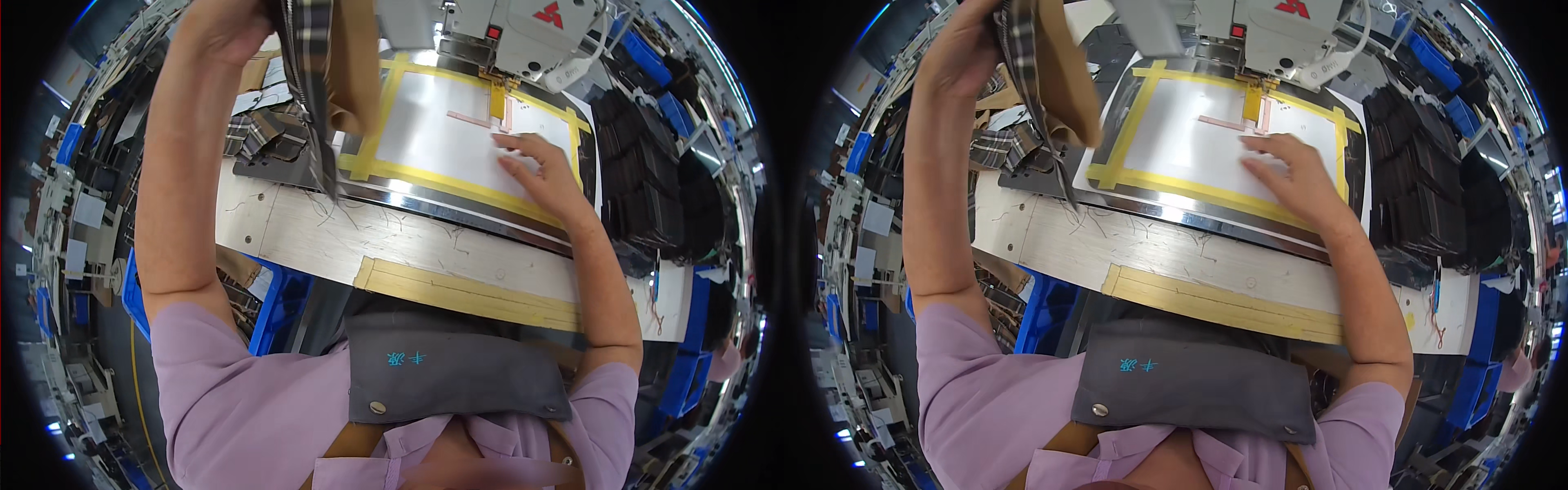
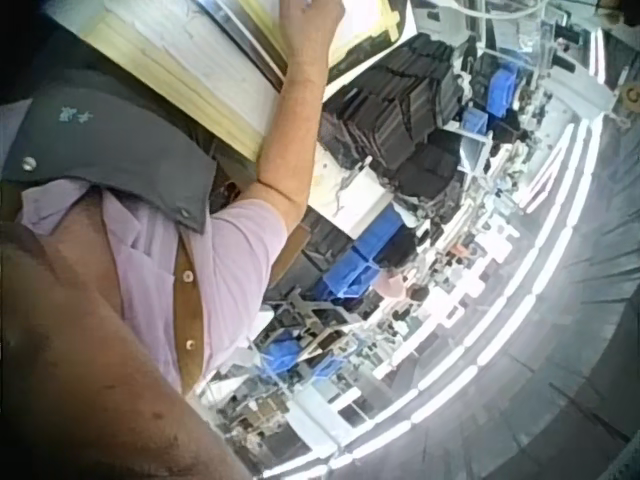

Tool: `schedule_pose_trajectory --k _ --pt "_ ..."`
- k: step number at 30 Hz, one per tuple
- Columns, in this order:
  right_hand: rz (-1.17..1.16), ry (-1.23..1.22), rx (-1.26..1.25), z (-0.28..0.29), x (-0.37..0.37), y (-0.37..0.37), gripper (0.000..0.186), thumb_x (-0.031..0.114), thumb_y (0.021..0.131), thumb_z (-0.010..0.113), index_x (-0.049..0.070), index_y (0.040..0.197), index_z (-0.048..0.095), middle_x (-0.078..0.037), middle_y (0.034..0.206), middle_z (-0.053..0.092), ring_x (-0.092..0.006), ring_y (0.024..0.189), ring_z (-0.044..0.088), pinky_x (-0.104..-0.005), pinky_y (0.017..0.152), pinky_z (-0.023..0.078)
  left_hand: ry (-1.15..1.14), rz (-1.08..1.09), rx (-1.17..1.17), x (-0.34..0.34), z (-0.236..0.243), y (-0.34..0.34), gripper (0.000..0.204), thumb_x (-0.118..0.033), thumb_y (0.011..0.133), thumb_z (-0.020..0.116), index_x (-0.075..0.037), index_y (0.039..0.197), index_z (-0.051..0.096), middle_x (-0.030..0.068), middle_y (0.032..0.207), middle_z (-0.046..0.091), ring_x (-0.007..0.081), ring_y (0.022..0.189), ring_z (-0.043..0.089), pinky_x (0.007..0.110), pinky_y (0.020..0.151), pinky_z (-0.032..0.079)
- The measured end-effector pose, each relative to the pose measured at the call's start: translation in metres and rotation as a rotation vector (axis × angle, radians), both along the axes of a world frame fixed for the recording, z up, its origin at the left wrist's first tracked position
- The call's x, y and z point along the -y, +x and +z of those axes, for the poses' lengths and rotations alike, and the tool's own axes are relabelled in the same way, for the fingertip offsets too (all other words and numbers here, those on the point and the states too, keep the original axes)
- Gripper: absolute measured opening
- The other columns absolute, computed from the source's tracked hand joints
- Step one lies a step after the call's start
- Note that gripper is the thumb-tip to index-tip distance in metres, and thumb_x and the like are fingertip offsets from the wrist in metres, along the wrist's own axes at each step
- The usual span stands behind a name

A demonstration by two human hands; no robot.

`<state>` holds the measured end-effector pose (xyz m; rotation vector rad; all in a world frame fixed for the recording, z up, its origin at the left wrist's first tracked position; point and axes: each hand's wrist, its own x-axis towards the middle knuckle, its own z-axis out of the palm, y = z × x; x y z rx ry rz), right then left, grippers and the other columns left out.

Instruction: The person sews together components of a leather or fabric bag using an industrial sewing machine.

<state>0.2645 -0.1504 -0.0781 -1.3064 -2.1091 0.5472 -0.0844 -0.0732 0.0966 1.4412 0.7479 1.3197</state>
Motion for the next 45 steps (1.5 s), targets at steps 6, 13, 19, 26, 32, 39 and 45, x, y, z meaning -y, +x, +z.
schedule_pose_trajectory --k 6,13,19,26,32,39,45 --pt "0.327 -0.569 -0.868 -0.003 0.017 -0.044 0.087 0.07 0.099 0.026 0.001 0.15 0.037 -0.018 0.148 0.047 -0.0252 0.137 0.045 -0.037 0.115 0.035 -0.022 0.066 0.261 -0.034 -0.061 0.015 0.031 -0.015 0.094 0.068 -0.008 0.123 0.061 0.0054 0.111 0.069 0.0177 0.103 0.066 0.033 0.092 0.052" --pt "-0.036 -0.729 -0.809 -0.016 0.004 -0.023 0.058 0.05 0.102 0.042 0.0 0.13 0.053 -0.013 0.103 0.069 -0.0178 0.081 0.068 -0.0353 0.071 0.06 -0.428 0.362 0.36 -0.038 -0.201 0.037 0.027 -0.014 0.101 0.057 -0.002 0.124 0.051 0.0113 0.119 0.062 0.0225 0.113 0.06 0.037 0.101 0.048" --pt "-0.224 -0.468 -0.526 -0.02 -0.001 -0.014 0.03 0.015 0.095 0.067 0.005 0.121 0.056 -0.005 0.082 0.067 -0.0091 0.059 0.051 -0.0257 0.052 0.04 0.45 0.725 -0.739 0.004 -0.159 0.069 0.032 -0.021 0.087 0.075 0.0 0.106 0.061 0.0134 0.107 0.06 0.0236 0.104 0.06 0.032 0.084 0.046" --pt "-0.024 -0.454 -0.706 -0.029 -0.017 -0.005 0.034 0.015 0.092 0.07 0.006 0.121 0.054 -0.006 0.084 0.069 -0.0084 0.071 0.058 -0.0258 0.058 0.044 0.454 -0.262 -1.024 -0.031 -0.176 0.12 0.03 -0.033 0.095 0.066 -0.003 0.091 0.069 0.0083 0.081 0.067 0.0176 0.074 0.058 0.031 0.07 0.045" --pt "-0.271 -0.115 0.03 -0.005 -0.022 0.031 0.027 0.018 0.088 0.071 0.009 0.112 0.064 -0.014 0.099 0.067 -0.0231 0.084 0.065 -0.0341 0.075 0.051 0.289 -0.045 -1.207 -0.07 -0.181 0.135 0.043 -0.048 0.088 0.07 -0.006 0.082 0.075 0.0117 0.066 0.067 0.0279 0.062 0.064 0.039 0.063 0.051" --pt "-0.051 0.42 0.248 -0.04 -0.064 0.049 0.03 0.027 0.091 0.069 0.009 0.115 0.073 -0.008 0.094 0.063 -0.0234 0.084 0.056 -0.0361 0.075 0.048 0.297 0.025 -1.269 -0.105 -0.178 0.152 0.043 -0.049 0.087 0.071 -0.006 0.087 0.076 0.0127 0.071 0.069 0.0291 0.069 0.067 0.04 0.067 0.053" --pt "-0.09 0.3 0.292 -0.033 -0.065 0.045 0.032 0.033 0.091 0.069 0.011 0.113 0.075 -0.003 0.088 0.066 -0.0213 0.09 0.058 -0.0348 0.078 0.051 0.315 0.024 -1.256 -0.117 -0.189 0.15 0.043 -0.049 0.086 0.071 -0.006 0.088 0.076 0.0131 0.072 0.07 0.0283 0.069 0.068 0.04 0.068 0.053"
